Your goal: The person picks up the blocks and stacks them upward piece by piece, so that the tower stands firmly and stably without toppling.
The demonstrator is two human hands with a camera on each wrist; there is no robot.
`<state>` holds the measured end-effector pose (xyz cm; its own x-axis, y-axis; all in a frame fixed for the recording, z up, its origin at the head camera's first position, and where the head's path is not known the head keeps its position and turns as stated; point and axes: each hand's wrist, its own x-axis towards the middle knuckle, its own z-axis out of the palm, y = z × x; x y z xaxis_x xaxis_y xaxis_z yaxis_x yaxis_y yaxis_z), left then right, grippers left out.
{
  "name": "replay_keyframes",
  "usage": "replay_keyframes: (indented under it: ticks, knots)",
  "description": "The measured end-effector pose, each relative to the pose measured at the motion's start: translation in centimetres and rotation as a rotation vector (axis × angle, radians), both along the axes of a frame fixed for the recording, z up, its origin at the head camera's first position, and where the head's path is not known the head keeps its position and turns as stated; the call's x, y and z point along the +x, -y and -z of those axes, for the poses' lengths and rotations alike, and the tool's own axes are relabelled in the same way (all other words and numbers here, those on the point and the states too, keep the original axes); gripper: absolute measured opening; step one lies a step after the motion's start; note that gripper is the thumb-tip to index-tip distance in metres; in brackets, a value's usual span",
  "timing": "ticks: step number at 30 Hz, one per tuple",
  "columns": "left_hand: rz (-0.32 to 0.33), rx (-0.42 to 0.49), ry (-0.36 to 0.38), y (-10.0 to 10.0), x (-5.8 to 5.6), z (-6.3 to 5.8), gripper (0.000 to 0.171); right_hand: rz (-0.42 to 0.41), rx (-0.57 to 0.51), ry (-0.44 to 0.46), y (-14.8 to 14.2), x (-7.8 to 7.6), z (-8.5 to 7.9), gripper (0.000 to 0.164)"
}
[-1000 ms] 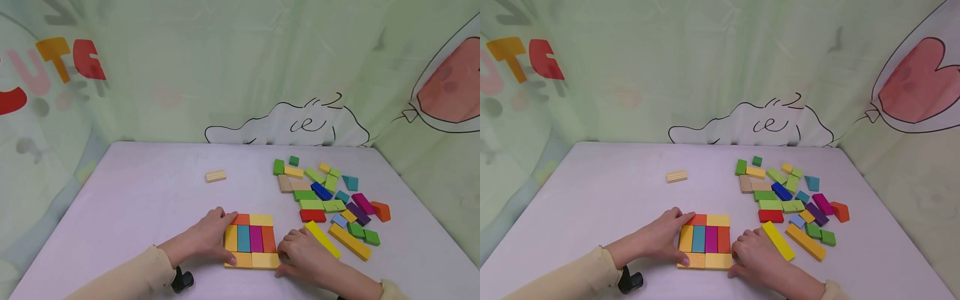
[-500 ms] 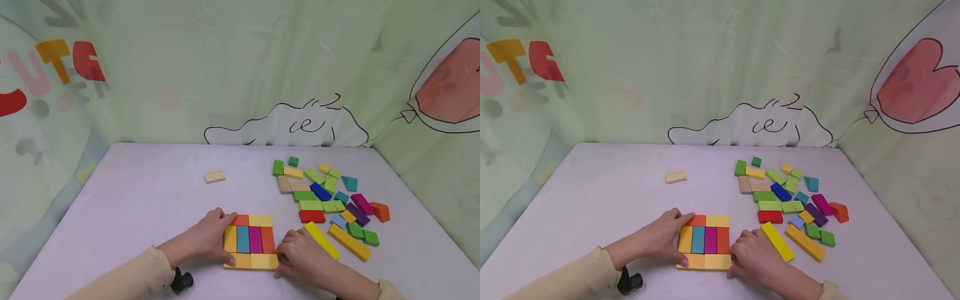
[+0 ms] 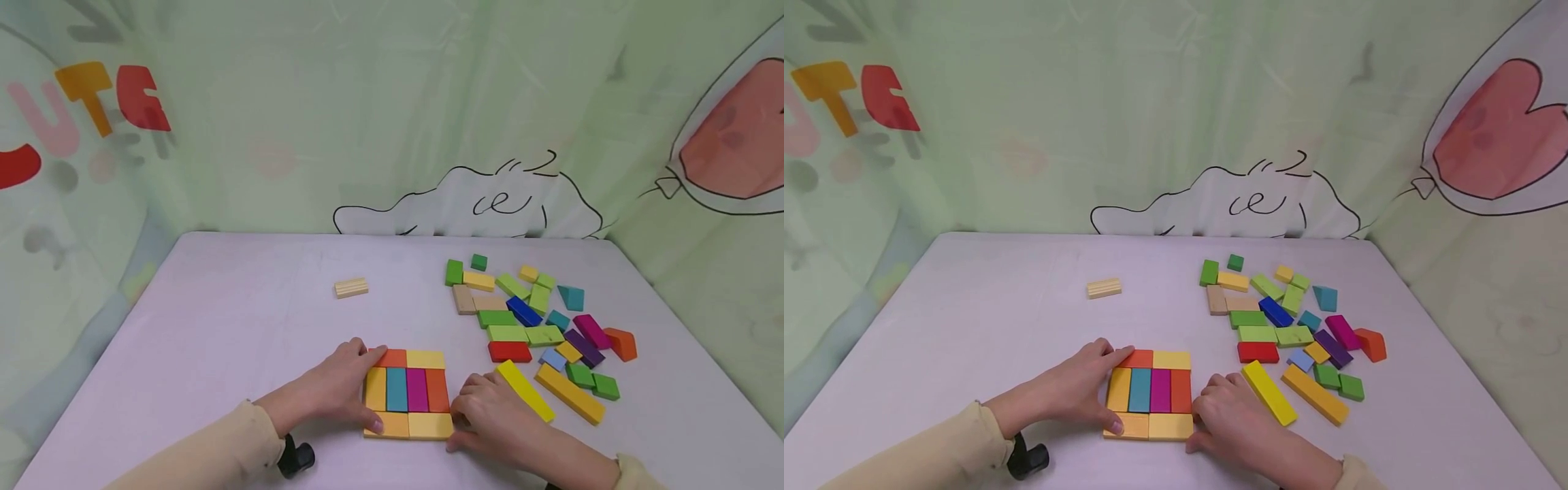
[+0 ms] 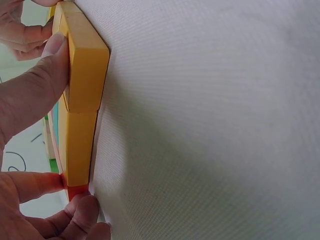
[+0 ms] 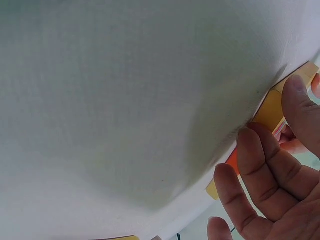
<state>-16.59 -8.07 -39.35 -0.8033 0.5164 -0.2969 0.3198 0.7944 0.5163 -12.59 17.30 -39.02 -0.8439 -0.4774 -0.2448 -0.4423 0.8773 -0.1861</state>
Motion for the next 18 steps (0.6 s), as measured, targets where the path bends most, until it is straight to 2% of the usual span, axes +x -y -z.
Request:
replay_keyframes:
  ticks: [6, 11, 15, 18]
  knots:
    - [0.001, 0.0, 0.001, -0.1, 0.0, 0.0, 0.108, -0.001, 0.007, -0.007, 0.0, 0.0, 0.0, 0.038]
    - [0.001, 0.002, 0.001, -0.1, 0.1, -0.1, 0.107, 0.01, -0.001, 0.025, -0.1, -0.2, -0.3, 0.039]
    - [0.0, 0.002, 0.0, -0.1, 0.1, -0.1, 0.107, 0.056, -0.021, 0.033, -0.4, -1.0, -1.0, 0.032]
    - [-0.006, 0.001, 0.002, 0.0, 0.0, -0.1, 0.107, 0.099, -0.023, -0.023, -0.3, -2.0, -1.4, 0.022]
